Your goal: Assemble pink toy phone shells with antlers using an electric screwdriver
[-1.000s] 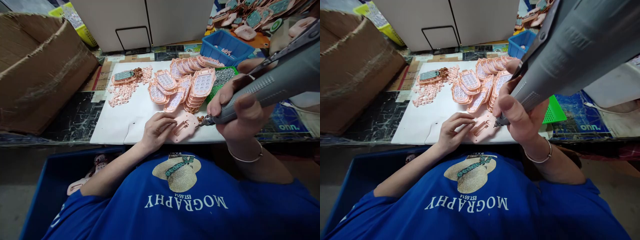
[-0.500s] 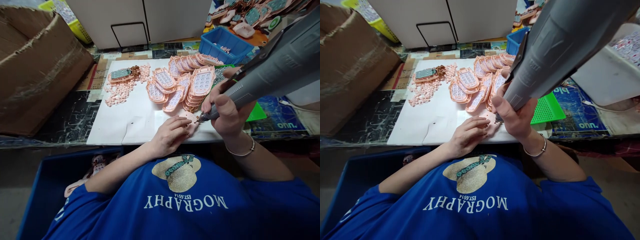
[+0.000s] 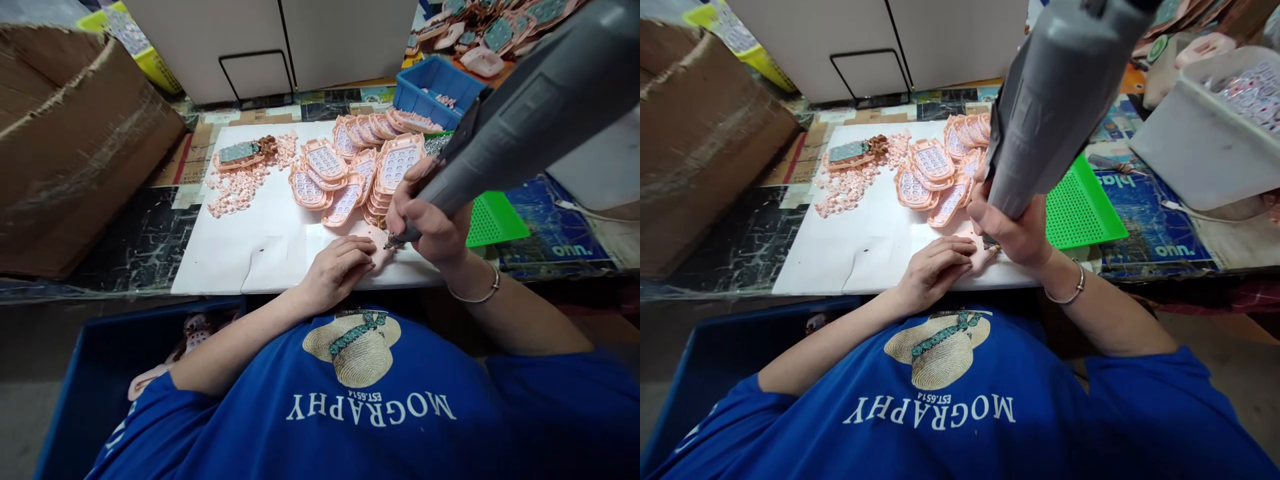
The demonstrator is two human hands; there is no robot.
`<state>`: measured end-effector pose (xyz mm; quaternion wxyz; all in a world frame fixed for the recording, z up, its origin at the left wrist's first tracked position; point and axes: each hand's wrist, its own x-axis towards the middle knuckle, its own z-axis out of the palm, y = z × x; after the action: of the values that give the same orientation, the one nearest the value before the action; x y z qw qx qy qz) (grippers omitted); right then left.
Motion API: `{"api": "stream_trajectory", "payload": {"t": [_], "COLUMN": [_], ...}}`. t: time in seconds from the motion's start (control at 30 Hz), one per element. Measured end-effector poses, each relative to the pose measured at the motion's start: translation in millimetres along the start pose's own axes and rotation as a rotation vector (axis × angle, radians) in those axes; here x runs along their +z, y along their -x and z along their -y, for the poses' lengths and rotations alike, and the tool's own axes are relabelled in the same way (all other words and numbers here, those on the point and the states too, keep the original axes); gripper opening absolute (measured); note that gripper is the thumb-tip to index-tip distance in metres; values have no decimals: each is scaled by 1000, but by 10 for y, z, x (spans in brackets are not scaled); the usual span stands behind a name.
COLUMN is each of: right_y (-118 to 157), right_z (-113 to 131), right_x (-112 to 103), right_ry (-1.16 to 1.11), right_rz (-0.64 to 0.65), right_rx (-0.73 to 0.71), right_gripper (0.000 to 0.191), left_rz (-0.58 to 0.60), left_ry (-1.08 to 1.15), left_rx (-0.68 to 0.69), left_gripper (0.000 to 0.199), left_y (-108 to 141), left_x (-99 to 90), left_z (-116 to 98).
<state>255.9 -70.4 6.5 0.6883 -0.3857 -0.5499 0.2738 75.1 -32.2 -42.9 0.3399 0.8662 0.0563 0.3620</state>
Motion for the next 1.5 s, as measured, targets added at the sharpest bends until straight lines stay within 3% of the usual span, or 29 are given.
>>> {"api": "stream_trajectory", "payload": {"t": [0.2,0.4,0.5,0.57,0.63,0.77,0.97,1.07,1.2,1.27,1.37,1.5], "right_y": [-143,-214,-299,-348,-362,-289,-188,-180,-124,-67,25,91], "right_z": [217,179,142,147,169,218,283,376,582,677,750,722], "right_x": [54,70,78,84,90,76,-63,-156,-294,-364,-458,-542], "right_ry": [-52,-4,66,122,171,145,91,113,71,60,82,100], "right_rz": [-68,-164,-254,-276,-268,-267,-307,-319,-362,-385,-409,-376], "right_rx": [-55,-188,-257,-269,-239,-209,-192,-175,-180,-196,-199,-150], "right_gripper": [38,25,27,30,31,33,25,30,24,22,23,24], "left_rz": [-12,-36,-188,-323,-379,-297,-212,-128,-47,59,215,211], "left_ry": [5,44,55,42,36,-75,-250,-250,-321,-376,-439,-493], "left_rx": [-14,-35,-104,-59,27,94,-95,-110,48,118,114,138], "left_gripper": [4,7,8,4,4,5,12,13,19,27,32,26], "left_y": [23,16,-166,-365,-563,-718,-306,-264,-643,-933,-1337,-1612], "left_x": [23,-24,-158,-272,-372,-471,-497,-476,-299,-143,111,336], "left_z": [23,-27,-118,-218,-331,-385,-6,46,7,25,117,201]}}
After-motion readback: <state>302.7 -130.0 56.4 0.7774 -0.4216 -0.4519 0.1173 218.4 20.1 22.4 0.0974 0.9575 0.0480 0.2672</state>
